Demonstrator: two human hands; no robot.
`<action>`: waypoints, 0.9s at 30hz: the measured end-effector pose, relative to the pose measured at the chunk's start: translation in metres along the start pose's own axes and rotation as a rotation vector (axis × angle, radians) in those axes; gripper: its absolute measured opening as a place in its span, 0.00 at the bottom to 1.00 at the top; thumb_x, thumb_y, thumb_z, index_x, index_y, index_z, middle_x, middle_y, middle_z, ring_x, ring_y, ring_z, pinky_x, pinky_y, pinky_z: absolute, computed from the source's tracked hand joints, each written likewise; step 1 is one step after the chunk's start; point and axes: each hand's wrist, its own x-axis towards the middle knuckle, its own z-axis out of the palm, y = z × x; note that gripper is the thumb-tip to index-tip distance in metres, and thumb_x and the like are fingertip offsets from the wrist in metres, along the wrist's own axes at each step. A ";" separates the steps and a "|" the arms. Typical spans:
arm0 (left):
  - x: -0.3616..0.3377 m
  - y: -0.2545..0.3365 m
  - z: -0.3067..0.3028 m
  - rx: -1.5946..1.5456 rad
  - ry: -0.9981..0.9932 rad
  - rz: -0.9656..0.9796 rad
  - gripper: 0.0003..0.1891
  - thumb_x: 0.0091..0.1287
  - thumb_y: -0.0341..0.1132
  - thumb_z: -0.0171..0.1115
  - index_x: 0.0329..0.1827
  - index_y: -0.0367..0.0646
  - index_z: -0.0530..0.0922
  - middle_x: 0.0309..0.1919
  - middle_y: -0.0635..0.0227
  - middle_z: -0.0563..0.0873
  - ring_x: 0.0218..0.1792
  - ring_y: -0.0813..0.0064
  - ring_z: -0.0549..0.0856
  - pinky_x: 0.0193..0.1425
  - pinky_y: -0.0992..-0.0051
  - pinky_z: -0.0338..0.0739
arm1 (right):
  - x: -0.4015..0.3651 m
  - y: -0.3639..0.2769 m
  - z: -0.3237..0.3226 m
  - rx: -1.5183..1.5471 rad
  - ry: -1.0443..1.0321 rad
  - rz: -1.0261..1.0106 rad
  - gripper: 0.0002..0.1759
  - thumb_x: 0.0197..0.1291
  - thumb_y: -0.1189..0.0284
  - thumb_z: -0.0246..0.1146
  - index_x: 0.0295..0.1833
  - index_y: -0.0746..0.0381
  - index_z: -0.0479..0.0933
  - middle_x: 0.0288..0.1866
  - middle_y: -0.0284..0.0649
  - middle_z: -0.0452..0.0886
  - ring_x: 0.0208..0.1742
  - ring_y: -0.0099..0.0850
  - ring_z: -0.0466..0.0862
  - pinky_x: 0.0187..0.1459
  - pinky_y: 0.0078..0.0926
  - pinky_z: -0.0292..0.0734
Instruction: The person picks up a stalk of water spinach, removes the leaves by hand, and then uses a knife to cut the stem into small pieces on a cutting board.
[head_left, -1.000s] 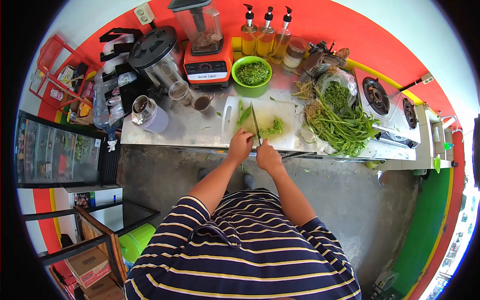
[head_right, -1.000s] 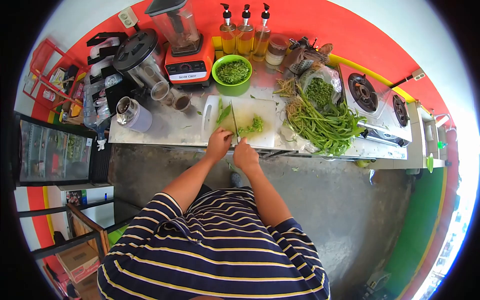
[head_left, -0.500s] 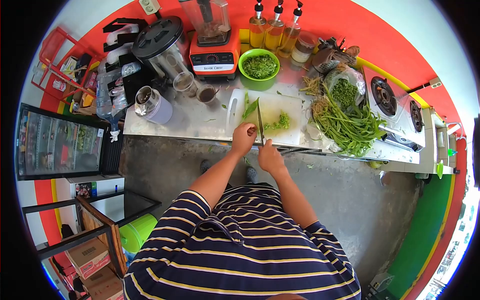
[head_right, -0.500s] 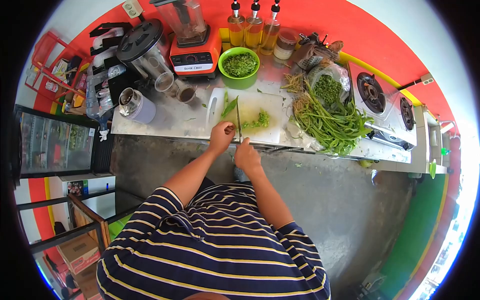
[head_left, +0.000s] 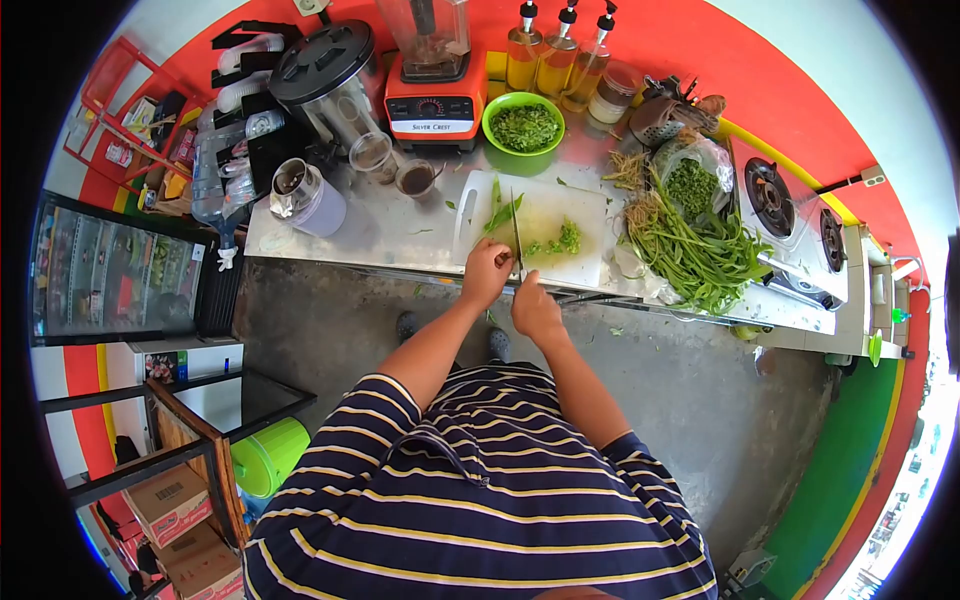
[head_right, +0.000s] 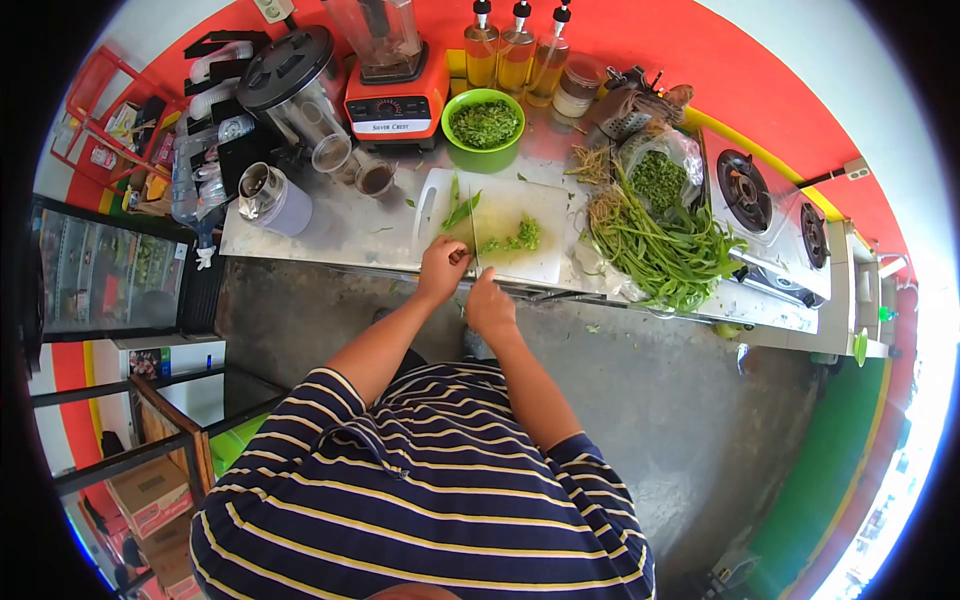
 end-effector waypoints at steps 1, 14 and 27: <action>-0.001 0.001 0.000 0.006 -0.001 0.021 0.06 0.58 0.24 0.71 0.38 0.34 0.84 0.34 0.61 0.81 0.30 0.69 0.84 0.36 0.72 0.80 | 0.003 0.001 -0.003 -0.047 -0.006 -0.022 0.21 0.73 0.63 0.55 0.58 0.70 0.61 0.45 0.67 0.84 0.50 0.63 0.85 0.54 0.57 0.80; -0.007 0.006 0.000 -0.033 -0.003 0.001 0.06 0.60 0.24 0.67 0.40 0.35 0.86 0.36 0.59 0.82 0.34 0.64 0.86 0.41 0.69 0.81 | 0.002 0.006 0.003 -0.048 -0.008 -0.039 0.23 0.73 0.64 0.56 0.60 0.70 0.60 0.45 0.67 0.84 0.49 0.63 0.86 0.52 0.58 0.80; 0.017 0.023 0.019 0.251 -0.018 0.107 0.05 0.60 0.30 0.70 0.37 0.42 0.88 0.35 0.61 0.85 0.39 0.58 0.85 0.45 0.61 0.79 | 0.000 0.039 -0.014 0.138 0.196 0.018 0.19 0.74 0.63 0.54 0.54 0.69 0.62 0.41 0.67 0.84 0.44 0.65 0.85 0.47 0.59 0.81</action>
